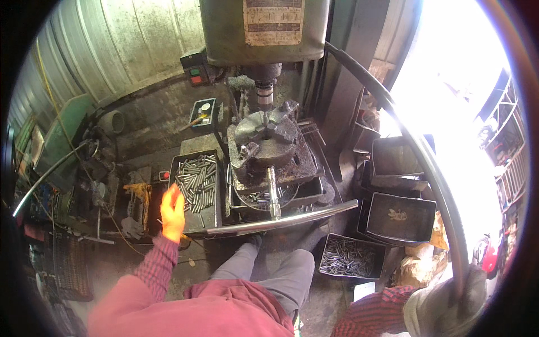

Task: The person adjusts the head-mounted camera, then repeatedly picks up small metal rods from a tray, places them into a drill press chuck, and operates the machine to drill each rod. The person removes the processed rods and places them into a collection bin, repeating the cycle throughout the clip.

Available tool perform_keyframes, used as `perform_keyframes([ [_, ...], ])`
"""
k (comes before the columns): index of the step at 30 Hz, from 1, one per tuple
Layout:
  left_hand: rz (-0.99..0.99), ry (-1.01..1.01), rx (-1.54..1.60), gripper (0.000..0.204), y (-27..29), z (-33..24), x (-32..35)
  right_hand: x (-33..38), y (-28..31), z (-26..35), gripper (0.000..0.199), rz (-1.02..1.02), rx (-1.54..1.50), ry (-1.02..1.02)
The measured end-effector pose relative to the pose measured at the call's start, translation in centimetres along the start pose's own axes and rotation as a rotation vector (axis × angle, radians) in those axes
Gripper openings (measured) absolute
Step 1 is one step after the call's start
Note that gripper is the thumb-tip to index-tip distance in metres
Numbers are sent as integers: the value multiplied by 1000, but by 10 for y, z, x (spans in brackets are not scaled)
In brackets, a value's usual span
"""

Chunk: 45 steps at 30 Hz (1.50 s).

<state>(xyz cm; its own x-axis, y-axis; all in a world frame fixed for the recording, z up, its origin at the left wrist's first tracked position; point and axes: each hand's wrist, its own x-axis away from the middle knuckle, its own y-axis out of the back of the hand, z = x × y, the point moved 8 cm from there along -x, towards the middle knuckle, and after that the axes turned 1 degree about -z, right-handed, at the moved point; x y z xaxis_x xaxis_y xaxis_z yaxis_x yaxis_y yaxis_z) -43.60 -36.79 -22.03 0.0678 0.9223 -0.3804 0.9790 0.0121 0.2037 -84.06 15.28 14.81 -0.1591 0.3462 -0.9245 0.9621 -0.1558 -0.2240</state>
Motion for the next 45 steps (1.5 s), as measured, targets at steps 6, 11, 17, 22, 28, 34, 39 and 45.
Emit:
perform_keyframes([
  [6, 126, 250, -99, 24, 13, 42, 139, 0, 28, 15, 36, -118, -64, 3],
  [11, 176, 265, -134, 23, 10, 41, 170, -7, 43, 24, 35, -48, -165, -69],
  [17, 205, 258, -187, 21, 5, 29, 165, -3, 44, 31, 37, -14, -134, -11],
  [22, 220, 282, -141, 23, -4, 27, 165, -2, 33, 44, 38, 444, 491, -145],
  [28, 232, 228, -143, 23, -9, 23, 169, -32, 42, 58, 44, 1293, 1608, 273],
  [34, 226, 243, -170, 22, -1, 16, 170, -44, 49, 73, 44, 1475, 981, 41],
  [39, 238, 221, -203, 22, 2, 9, 170, -16, 45, 71, 48, 1095, 2353, 889],
  [45, 236, 167, -218, 22, 4, 8, 171, 10, 30, 71, 48, 1082, 2315, 893],
])
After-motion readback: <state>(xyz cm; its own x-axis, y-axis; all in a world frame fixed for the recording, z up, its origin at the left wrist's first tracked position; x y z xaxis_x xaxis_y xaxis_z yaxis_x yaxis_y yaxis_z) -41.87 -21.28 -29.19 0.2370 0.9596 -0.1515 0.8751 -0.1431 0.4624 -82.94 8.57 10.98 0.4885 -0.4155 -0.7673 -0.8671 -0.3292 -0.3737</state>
